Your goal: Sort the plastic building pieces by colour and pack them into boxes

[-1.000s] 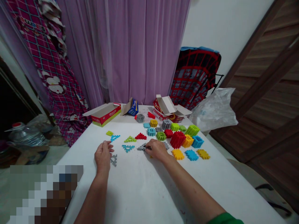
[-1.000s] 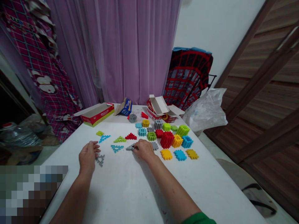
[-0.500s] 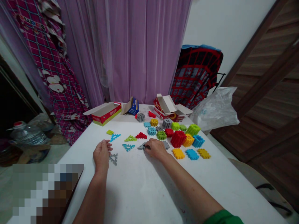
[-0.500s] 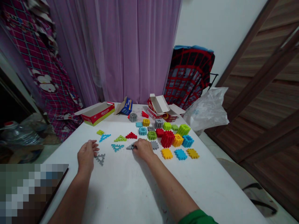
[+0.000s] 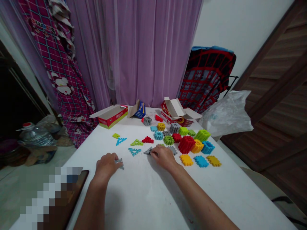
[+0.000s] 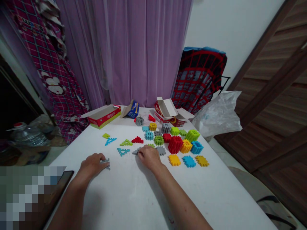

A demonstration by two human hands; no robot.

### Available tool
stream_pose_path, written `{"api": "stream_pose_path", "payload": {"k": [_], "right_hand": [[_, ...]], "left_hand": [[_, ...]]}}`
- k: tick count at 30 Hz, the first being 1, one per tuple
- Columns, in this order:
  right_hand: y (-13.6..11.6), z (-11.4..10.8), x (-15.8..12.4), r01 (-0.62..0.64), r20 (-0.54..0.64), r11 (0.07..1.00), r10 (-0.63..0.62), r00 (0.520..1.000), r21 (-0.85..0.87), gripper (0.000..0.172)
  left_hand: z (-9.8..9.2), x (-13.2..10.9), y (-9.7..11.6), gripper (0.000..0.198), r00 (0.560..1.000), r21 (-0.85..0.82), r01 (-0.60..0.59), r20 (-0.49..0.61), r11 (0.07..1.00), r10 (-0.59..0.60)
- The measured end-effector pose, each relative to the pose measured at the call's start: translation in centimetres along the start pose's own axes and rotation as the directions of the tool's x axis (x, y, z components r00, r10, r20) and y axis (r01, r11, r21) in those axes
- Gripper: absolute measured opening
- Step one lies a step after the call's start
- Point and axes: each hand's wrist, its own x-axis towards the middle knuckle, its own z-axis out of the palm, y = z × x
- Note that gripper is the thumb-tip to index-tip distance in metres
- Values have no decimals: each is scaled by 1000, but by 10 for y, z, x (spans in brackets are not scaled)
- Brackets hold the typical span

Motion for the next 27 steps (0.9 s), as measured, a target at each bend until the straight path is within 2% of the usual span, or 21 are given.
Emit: {"api": "stream_pose_path", "payload": {"k": [4,7,9,12,14,19,21,22,24,25,26,27], "right_hand": [[-7,8,-4,57,-35,996,-55,998,62,25],[-11,12,-6,85,-49,992,-81,995,97,24],[-12,13,-8,92,-53,990,-87,995,102,23],[-10,14,-11,102,-51,990,-97,994,102,23],[-8,14,-12,112,-48,988,-108,993,102,22],[-9,13,-13,124,-67,985,-116,991,123,22],[-11,14,-12,130,-77,981,-120,990,144,21],[-12,14,-12,133,-83,979,-121,989,157,20],[-15,15,-10,129,-100,972,-111,989,195,20],[-17,16,-9,125,-112,967,-102,988,224,19],[-19,16,-7,120,-124,958,-90,988,261,19],[-21,16,-6,113,-135,945,-75,988,305,20]], "left_hand": [[2,4,3,18,998,-121,-2,65,993,10],[6,5,3,22,998,-205,-26,48,978,36],[7,1,2,30,990,-224,-104,70,969,122],[6,-9,1,44,952,-201,-254,123,946,281],[4,-14,3,48,942,-146,-285,138,947,305],[6,-10,12,22,968,-66,-220,108,973,226],[10,-4,16,14,975,-158,-207,48,966,217],[13,-1,19,11,975,-256,-211,6,943,220],[20,4,29,8,974,-562,-218,-71,798,216],[24,5,35,10,972,-715,-219,-104,664,210],[27,6,42,15,973,-856,-197,-109,478,206],[31,6,49,20,972,-905,-183,-107,385,210]]}}
